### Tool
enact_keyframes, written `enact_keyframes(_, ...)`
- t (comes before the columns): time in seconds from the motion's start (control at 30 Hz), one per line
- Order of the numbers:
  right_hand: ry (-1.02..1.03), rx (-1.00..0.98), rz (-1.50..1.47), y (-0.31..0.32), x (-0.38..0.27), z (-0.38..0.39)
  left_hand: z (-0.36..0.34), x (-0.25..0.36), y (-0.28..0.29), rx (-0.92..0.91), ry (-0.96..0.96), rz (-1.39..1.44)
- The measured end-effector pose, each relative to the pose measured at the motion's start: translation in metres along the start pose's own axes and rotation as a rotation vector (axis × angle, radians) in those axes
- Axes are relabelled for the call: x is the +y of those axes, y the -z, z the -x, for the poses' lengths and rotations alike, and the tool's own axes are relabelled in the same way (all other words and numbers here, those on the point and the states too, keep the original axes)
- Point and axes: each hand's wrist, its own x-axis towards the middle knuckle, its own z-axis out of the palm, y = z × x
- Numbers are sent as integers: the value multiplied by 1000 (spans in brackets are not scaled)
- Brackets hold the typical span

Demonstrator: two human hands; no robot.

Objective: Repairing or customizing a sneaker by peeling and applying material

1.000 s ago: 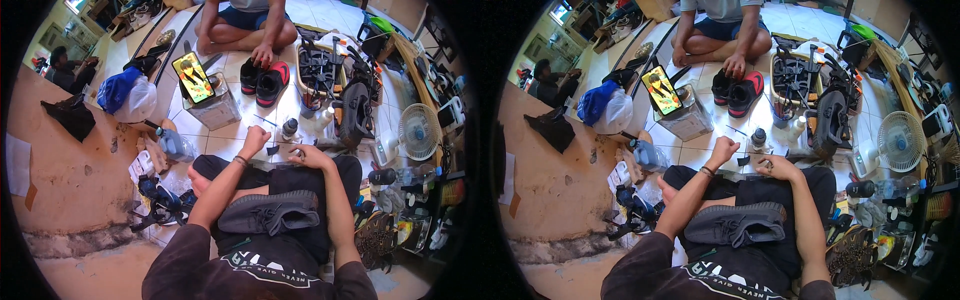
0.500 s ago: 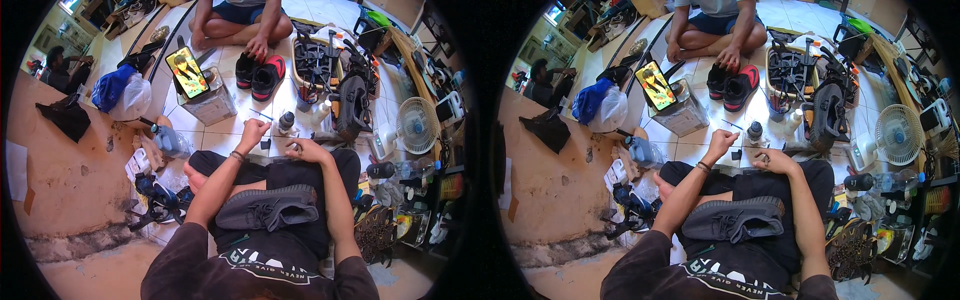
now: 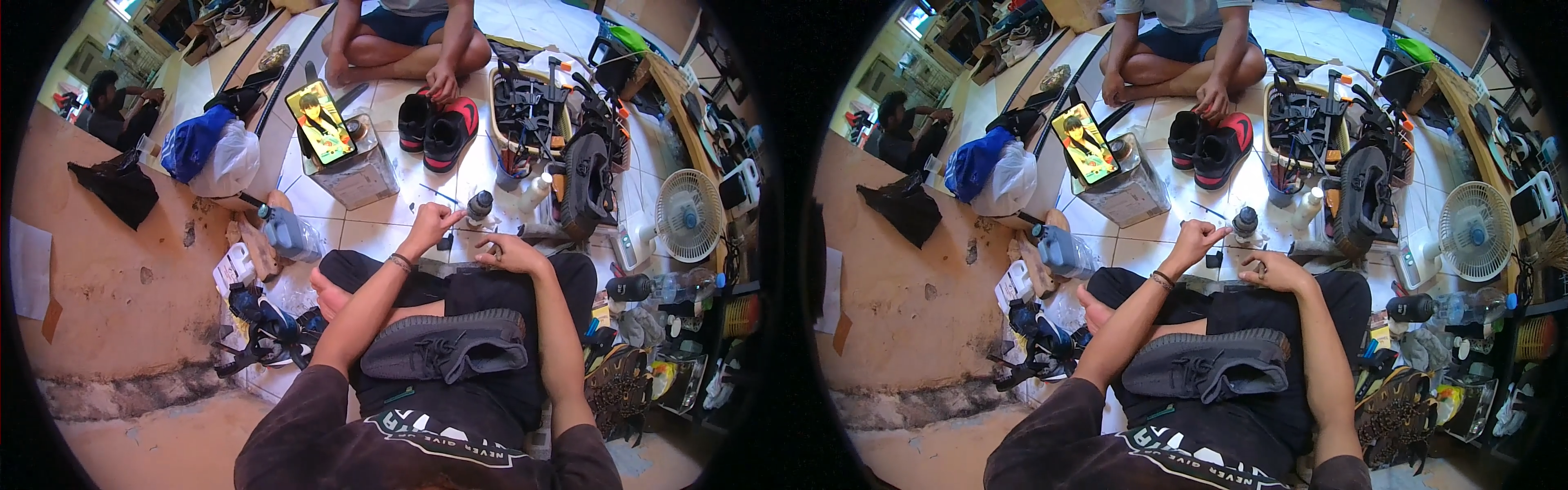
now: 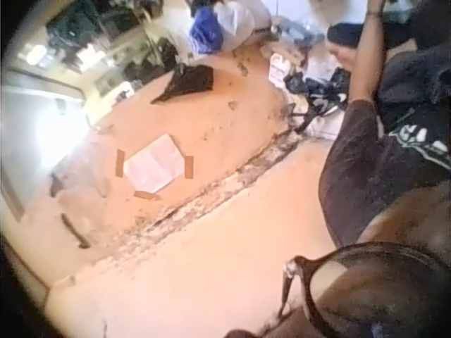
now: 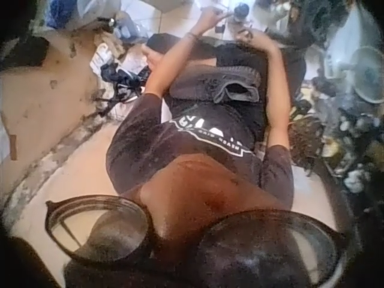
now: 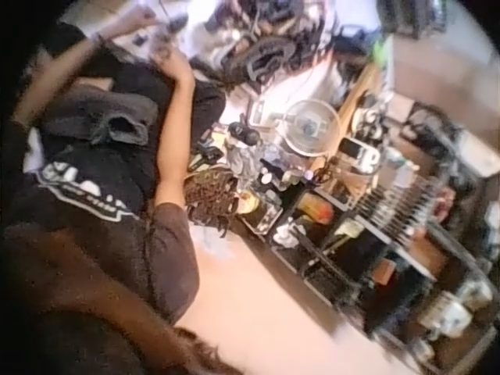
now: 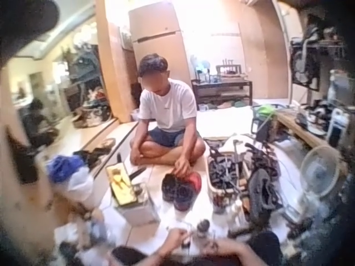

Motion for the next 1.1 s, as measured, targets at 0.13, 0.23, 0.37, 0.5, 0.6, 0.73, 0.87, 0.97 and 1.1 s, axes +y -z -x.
enact_keyframes(0.13,10,-6,-38,-1,1,-2,2,-1,-5,12,17,72)
enact_keyframes(0.23,-1,-9,-15,0,-1,-3,-1,-1,0,-48,26,-11)
enact_keyframes(0.37,32,14,-34,1,1,0,-3,-4,-2,-40,-34,-32)
enact_keyframes(0.5,22,6,0,-2,7,0,0,-1,-4,-55,-33,-55)
enact_keyframes(0.6,26,11,-17,-3,9,0,2,-1,-6,-27,-56,-30)
enact_keyframes(0.73,12,0,-41,0,-4,3,3,0,0,-78,-62,9)
enact_keyframes(0.87,44,51,-31,0,-1,4,3,9,1,-201,13,55)
enact_keyframes(0.97,63,65,-60,2,-11,8,4,14,5,-220,-16,83)
enact_keyframes(1.1,83,77,-37,3,-10,9,5,9,1,-201,-83,67)
